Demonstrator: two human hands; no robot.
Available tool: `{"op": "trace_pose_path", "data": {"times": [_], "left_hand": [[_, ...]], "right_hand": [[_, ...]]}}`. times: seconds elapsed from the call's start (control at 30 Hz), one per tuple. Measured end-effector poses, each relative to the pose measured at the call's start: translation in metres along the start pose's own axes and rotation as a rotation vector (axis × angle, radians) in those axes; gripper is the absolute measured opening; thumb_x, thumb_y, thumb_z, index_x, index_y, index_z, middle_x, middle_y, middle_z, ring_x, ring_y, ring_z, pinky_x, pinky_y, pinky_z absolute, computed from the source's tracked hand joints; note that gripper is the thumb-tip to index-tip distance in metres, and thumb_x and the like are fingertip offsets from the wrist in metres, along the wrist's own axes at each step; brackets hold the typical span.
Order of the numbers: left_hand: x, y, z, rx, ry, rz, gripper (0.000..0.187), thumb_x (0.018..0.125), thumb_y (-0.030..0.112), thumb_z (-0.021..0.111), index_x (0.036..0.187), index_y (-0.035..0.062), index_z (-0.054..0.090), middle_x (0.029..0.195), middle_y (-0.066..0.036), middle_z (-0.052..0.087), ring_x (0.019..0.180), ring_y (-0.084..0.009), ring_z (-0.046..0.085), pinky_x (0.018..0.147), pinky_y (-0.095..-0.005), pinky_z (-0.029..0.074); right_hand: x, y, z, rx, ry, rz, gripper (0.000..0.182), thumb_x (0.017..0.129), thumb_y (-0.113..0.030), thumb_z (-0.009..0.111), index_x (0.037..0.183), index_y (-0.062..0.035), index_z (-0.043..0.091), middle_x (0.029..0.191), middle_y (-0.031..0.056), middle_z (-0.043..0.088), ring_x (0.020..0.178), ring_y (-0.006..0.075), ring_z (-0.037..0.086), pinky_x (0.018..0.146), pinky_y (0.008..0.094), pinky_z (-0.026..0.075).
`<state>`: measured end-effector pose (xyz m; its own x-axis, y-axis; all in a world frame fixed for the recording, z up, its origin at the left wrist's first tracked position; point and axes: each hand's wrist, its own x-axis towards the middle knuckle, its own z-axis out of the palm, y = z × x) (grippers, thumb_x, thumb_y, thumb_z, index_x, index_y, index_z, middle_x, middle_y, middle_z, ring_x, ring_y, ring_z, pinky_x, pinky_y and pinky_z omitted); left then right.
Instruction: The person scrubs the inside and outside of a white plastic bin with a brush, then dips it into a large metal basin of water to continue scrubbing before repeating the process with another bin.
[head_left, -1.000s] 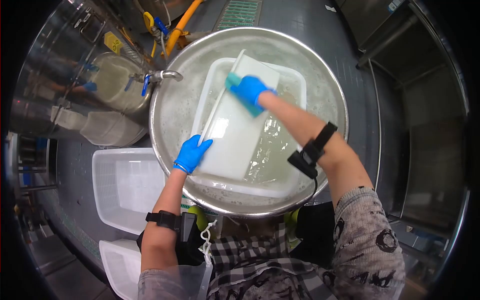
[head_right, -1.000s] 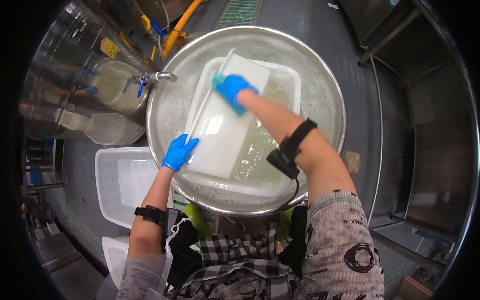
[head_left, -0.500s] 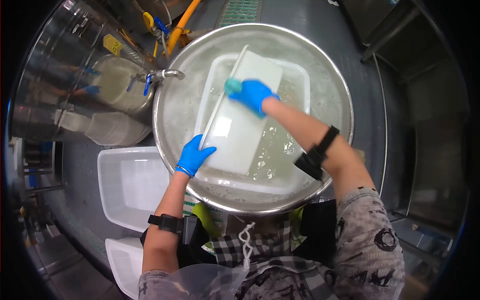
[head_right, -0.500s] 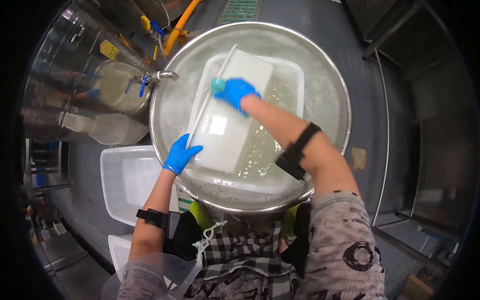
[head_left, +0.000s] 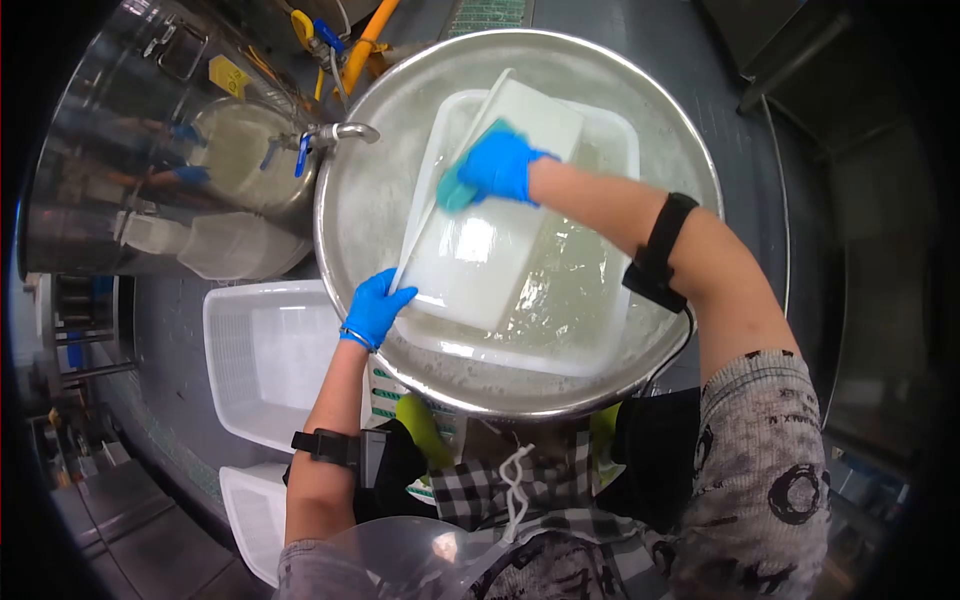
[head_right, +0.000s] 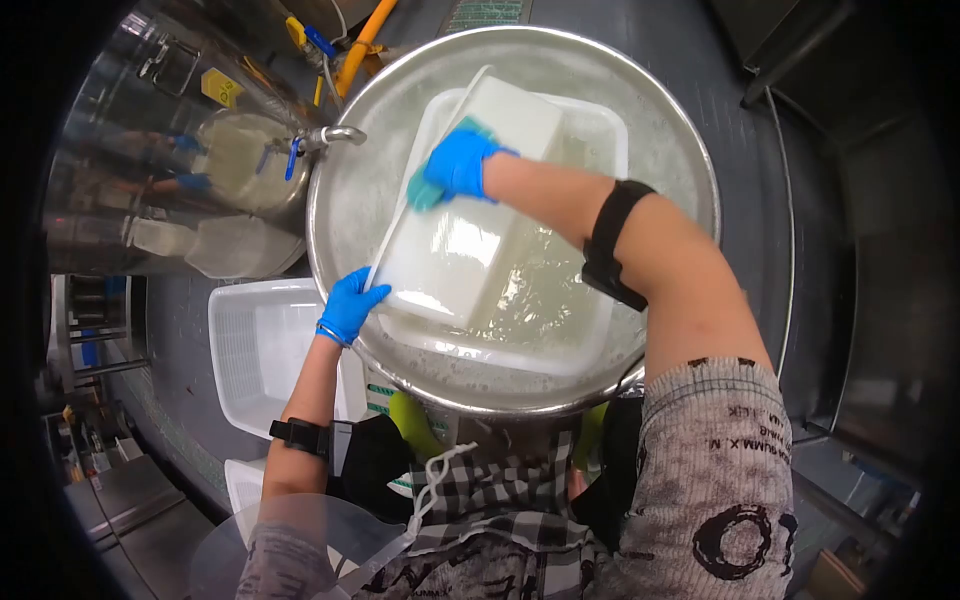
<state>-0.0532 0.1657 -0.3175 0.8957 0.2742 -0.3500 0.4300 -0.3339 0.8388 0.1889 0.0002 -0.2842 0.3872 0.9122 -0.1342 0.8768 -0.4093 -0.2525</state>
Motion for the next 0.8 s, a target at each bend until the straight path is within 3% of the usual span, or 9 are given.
{"op": "trace_pose_path", "data": {"times": [0.07, 0.2, 0.3, 0.37, 0.43, 0.63, 0.73, 0.77, 0.8], "left_hand": [[0.001, -0.008, -0.001, -0.04, 0.012, 0.001, 0.028, 0.071, 0.011, 0.062, 0.095, -0.0021, 0.057, 0.079, -0.007, 0.06, 0.069, -0.0106, 0.054, 0.064, -0.0245, 0.044], [0.006, -0.007, -0.002, -0.076, 0.07, 0.05, 0.026, 0.072, 0.011, 0.061, 0.094, -0.0022, 0.057, 0.078, -0.007, 0.06, 0.068, -0.0108, 0.054, 0.063, -0.0248, 0.044], [0.007, -0.011, -0.007, -0.036, 0.068, 0.021, 0.026, 0.072, 0.01, 0.061, 0.094, -0.0017, 0.057, 0.079, -0.006, 0.06, 0.069, -0.0107, 0.054, 0.063, -0.0244, 0.044], [0.007, -0.019, -0.009, -0.098, 0.083, 0.033, 0.025, 0.072, 0.009, 0.06, 0.095, -0.0014, 0.057, 0.08, -0.006, 0.06, 0.069, -0.0106, 0.054, 0.063, -0.0241, 0.044], [0.005, -0.02, -0.006, -0.163, 0.081, 0.042, 0.025, 0.072, 0.008, 0.06, 0.095, -0.0011, 0.057, 0.08, -0.006, 0.06, 0.069, -0.0105, 0.054, 0.063, -0.0239, 0.044], [0.007, -0.012, -0.01, -0.164, 0.037, -0.016, 0.025, 0.07, 0.006, 0.058, 0.094, -0.0005, 0.058, 0.078, -0.006, 0.061, 0.066, -0.011, 0.054, 0.06, -0.024, 0.043], [0.006, -0.014, -0.011, 0.066, 0.005, 0.0, 0.023, 0.067, 0.009, 0.059, 0.089, 0.0013, 0.06, 0.072, -0.007, 0.061, 0.062, -0.0123, 0.054, 0.058, -0.0251, 0.043], [0.005, -0.01, -0.01, 0.099, -0.006, -0.004, 0.022, 0.066, 0.01, 0.059, 0.086, 0.0019, 0.061, 0.069, -0.008, 0.06, 0.06, -0.013, 0.054, 0.058, -0.0257, 0.043], [0.006, -0.008, -0.011, 0.133, -0.016, -0.008, 0.02, 0.066, 0.011, 0.058, 0.084, 0.0026, 0.061, 0.066, -0.008, 0.06, 0.059, -0.0137, 0.054, 0.057, -0.0263, 0.044]], "right_hand": [[-0.001, 0.001, -0.042, 0.111, -0.315, 0.213, 0.037, 0.072, -0.039, 0.051, 0.08, -0.0046, 0.061, 0.082, 0.0169, 0.06, 0.075, 0.0307, 0.058, 0.069, 0.0376, 0.045], [-0.009, -0.033, -0.036, -0.251, -0.098, 0.07, 0.039, 0.074, -0.042, 0.049, 0.085, -0.0064, 0.062, 0.084, 0.0157, 0.06, 0.076, 0.0311, 0.058, 0.067, 0.0371, 0.045], [-0.005, -0.008, -0.023, 0.041, -0.031, 0.259, 0.034, 0.075, -0.037, 0.049, 0.085, -0.0069, 0.062, 0.083, 0.015, 0.06, 0.076, 0.0309, 0.058, 0.069, 0.0367, 0.045], [-0.01, 0.019, -0.032, -0.031, -0.04, 0.092, 0.03, 0.074, -0.034, 0.052, 0.084, -0.0069, 0.062, 0.082, 0.0149, 0.06, 0.077, 0.0303, 0.058, 0.07, 0.0365, 0.044], [-0.017, 0.026, -0.037, -0.241, -0.118, 0.19, 0.029, 0.072, -0.033, 0.056, 0.083, -0.007, 0.061, 0.082, 0.0145, 0.06, 0.078, 0.0297, 0.058, 0.069, 0.0365, 0.045], [-0.02, -0.003, -0.03, -0.189, -0.099, 0.224, 0.028, 0.071, -0.033, 0.056, 0.084, -0.0086, 0.062, 0.082, 0.0129, 0.06, 0.077, 0.0304, 0.058, 0.068, 0.0375, 0.046], [-0.027, -0.045, -0.002, -0.034, 0.014, -0.014, 0.029, 0.073, -0.035, 0.051, 0.083, -0.0097, 0.061, 0.083, 0.0141, 0.059, 0.076, 0.0305, 0.057, 0.068, 0.037, 0.045], [-0.031, -0.062, 0.006, 0.362, 0.018, -0.11, 0.026, 0.074, -0.033, 0.051, 0.079, -0.0092, 0.061, 0.081, 0.0144, 0.059, 0.074, 0.0294, 0.058, 0.067, 0.0368, 0.045], [-0.034, -0.081, 0.0, 0.028, -0.072, -0.193, 0.022, 0.075, -0.028, 0.051, 0.079, -0.0097, 0.061, 0.08, 0.0138, 0.059, 0.072, 0.0277, 0.058, 0.065, 0.0361, 0.046]]}}
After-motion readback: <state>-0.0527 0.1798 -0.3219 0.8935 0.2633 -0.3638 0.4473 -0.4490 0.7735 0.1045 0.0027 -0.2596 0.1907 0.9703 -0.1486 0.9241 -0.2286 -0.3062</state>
